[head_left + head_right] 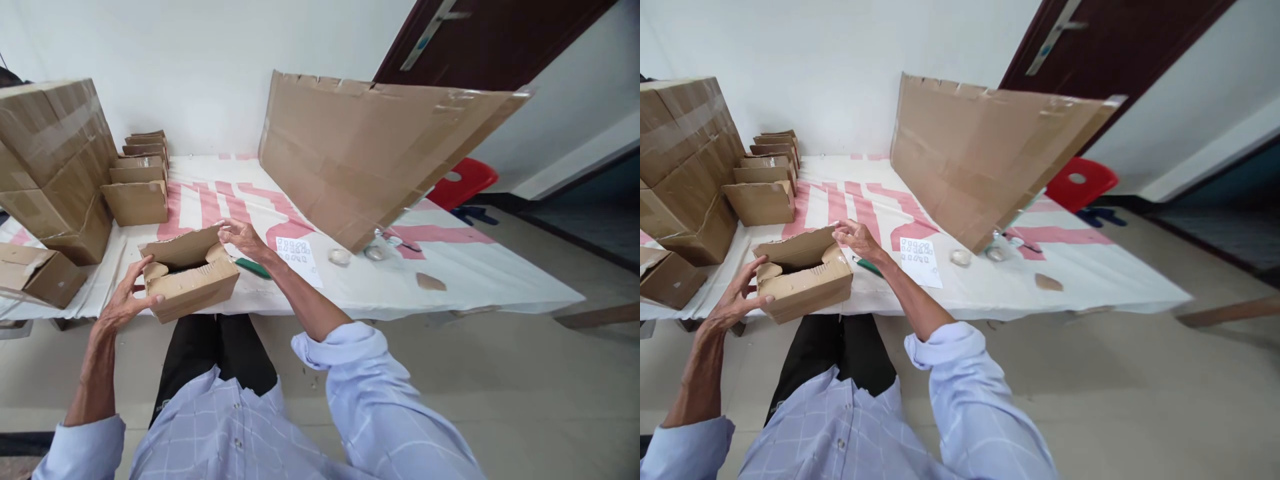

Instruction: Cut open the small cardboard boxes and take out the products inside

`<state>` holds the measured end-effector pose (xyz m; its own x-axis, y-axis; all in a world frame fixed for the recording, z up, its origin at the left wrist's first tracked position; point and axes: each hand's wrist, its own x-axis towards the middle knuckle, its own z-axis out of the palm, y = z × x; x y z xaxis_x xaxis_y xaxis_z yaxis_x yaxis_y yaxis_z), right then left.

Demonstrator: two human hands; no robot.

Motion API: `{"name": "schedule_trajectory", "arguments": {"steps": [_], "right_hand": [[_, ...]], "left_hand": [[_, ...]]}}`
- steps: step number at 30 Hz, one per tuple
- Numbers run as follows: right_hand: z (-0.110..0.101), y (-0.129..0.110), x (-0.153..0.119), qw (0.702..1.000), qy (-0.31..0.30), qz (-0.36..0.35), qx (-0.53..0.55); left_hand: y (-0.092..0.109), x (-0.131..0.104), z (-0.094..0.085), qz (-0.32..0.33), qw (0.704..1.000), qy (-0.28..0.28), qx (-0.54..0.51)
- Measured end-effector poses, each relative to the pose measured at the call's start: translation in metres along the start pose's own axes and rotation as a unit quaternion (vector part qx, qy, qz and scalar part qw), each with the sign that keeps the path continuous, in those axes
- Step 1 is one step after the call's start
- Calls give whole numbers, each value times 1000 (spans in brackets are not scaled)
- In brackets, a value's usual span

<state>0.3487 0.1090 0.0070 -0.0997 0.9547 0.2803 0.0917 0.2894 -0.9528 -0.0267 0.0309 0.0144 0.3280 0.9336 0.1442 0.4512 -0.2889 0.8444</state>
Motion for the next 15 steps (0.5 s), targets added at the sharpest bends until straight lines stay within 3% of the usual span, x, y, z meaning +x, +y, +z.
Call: {"name": "schedule_trajectory", "arguments": {"steps": [5, 15], "right_hand": [[6, -14, 15, 1000, 4, -6, 22], [-2, -27, 23, 999, -31, 2, 24]], "left_hand": [[5, 2, -1, -5, 1000, -8, -16], [8, 3, -5, 17, 1000, -12, 7]]}}
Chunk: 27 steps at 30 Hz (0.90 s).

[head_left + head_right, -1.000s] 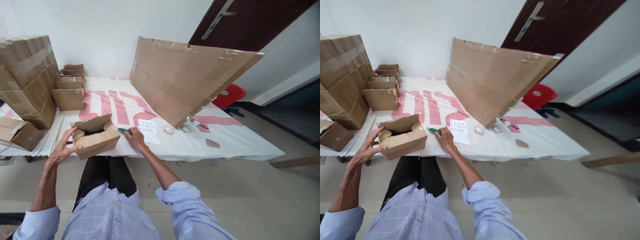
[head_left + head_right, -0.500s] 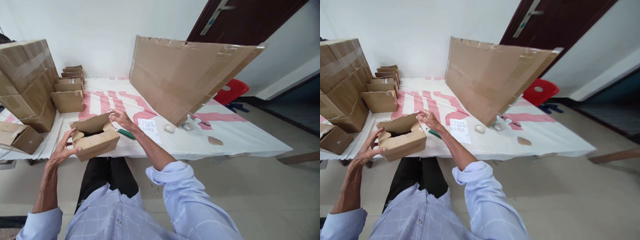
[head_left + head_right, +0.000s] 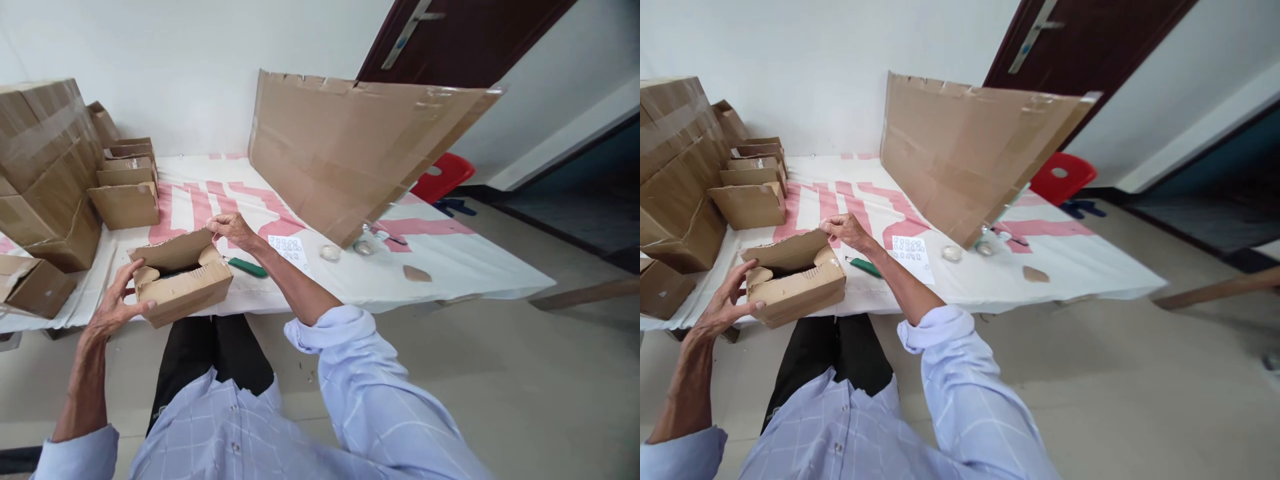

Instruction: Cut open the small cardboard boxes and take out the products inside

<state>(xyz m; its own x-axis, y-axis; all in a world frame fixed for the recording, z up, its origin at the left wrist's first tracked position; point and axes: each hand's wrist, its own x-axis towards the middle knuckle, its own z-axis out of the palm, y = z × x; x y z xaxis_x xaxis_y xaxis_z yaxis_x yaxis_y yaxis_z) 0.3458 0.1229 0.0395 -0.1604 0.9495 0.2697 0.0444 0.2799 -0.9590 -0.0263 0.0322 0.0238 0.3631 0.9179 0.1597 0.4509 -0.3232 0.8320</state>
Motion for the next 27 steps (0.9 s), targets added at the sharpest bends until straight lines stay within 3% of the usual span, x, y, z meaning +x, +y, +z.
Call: {"name": "schedule_trajectory", "arguments": {"steps": [8, 11, 13, 17, 19, 22, 27], "right_hand": [[10, -9, 12, 974, 13, 188, 123], [11, -13, 12, 982, 6, 141, 124], [11, -15, 10, 990, 7, 100, 102], [14, -19, 7, 996, 2, 74, 51], [16, -21, 5, 997, -6, 70, 38], [15, -27, 3, 997, -18, 67, 16], [4, -36, 1, 995, -46, 90, -23]], "left_hand": [[3, -7, -6, 14, 998, -21, 53], [6, -2, -9, 26, 995, -9, 93], [14, 7, -9, 51, 987, 37, 147], [50, 40, 6, 101, 930, 153, 318], [75, 60, 19, 108, 905, 123, 393], [105, 87, 40, 104, 885, 23, 454], [119, 105, 63, 99, 859, -48, 499]]}}
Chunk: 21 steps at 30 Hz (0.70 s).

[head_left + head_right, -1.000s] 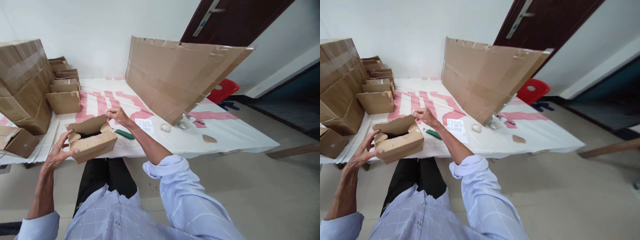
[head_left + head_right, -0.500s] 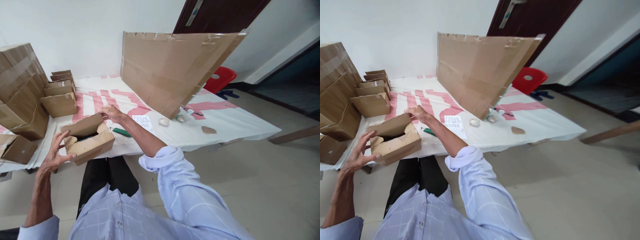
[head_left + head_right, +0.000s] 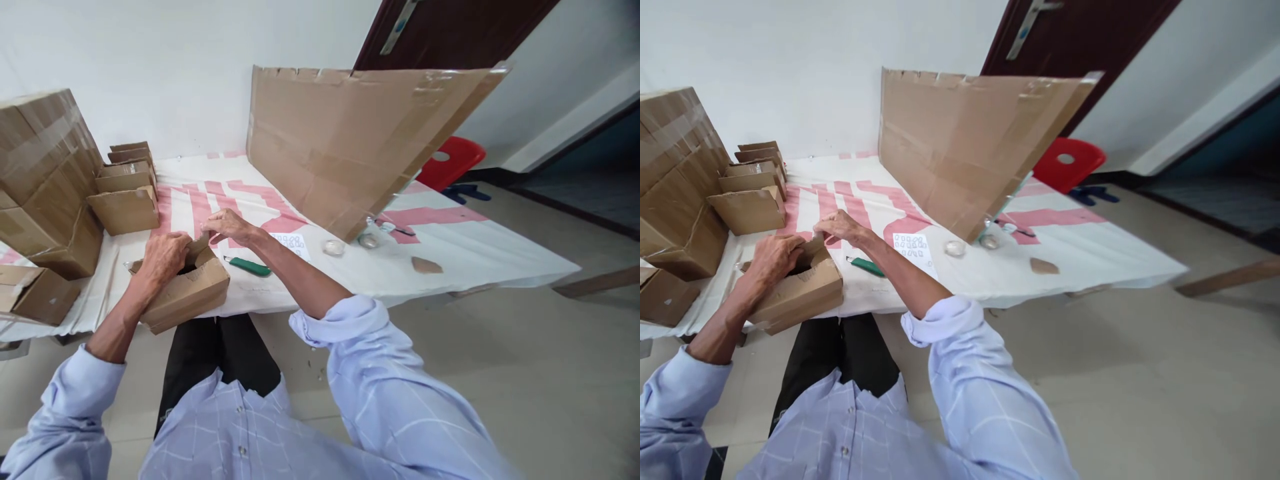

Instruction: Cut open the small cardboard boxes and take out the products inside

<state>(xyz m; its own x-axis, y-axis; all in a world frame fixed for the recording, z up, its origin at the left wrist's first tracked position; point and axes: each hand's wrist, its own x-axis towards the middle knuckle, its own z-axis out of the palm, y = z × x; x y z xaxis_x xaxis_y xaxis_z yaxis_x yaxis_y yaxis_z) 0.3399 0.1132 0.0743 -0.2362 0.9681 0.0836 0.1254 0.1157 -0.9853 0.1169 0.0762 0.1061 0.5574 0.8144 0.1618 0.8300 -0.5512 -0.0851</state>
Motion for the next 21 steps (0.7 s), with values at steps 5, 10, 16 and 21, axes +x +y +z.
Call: {"name": "schedule_trajectory", "arguments": {"steps": [5, 10, 16, 21], "right_hand": [[-3, 0, 2, 999, 3, 39, 10], [5, -2, 1, 995, 55, 77, 42], [11, -4, -4, 988, 94, 92, 82], [14, 2, 2, 988, 119, 70, 69]], "left_hand": [[1, -4, 10, 28, 1000, 12, 7], [-2, -4, 14, 39, 999, 21, 21], [-4, -3, 18, 43, 998, 33, 23], [-4, -4, 20, 37, 998, 49, 13]]}}
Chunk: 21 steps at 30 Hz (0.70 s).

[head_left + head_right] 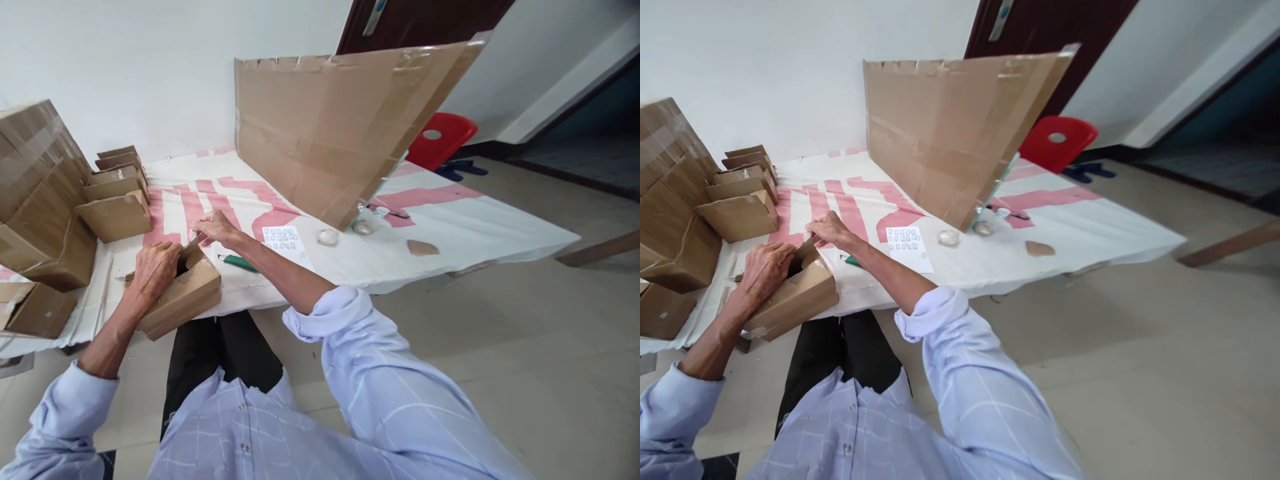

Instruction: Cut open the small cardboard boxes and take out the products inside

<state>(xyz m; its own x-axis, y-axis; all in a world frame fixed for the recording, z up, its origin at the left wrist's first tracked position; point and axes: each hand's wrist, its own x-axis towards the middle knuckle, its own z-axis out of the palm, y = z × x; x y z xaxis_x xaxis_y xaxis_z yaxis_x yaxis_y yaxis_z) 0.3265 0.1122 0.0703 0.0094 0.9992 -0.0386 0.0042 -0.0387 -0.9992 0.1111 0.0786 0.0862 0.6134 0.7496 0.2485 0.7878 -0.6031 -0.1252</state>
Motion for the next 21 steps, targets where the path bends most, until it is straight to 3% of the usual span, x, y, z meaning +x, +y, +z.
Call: {"name": "schedule_trajectory", "arguments": {"steps": [12, 21], "right_hand": [[5, 17, 16, 992, 101, -10, 76], [-10, 6, 21, 990, 95, -50, 92]], "left_hand": [[5, -2, -3, -18, 1000, 0, -16], [6, -2, -5, -9, 1000, -6, 5]]}}
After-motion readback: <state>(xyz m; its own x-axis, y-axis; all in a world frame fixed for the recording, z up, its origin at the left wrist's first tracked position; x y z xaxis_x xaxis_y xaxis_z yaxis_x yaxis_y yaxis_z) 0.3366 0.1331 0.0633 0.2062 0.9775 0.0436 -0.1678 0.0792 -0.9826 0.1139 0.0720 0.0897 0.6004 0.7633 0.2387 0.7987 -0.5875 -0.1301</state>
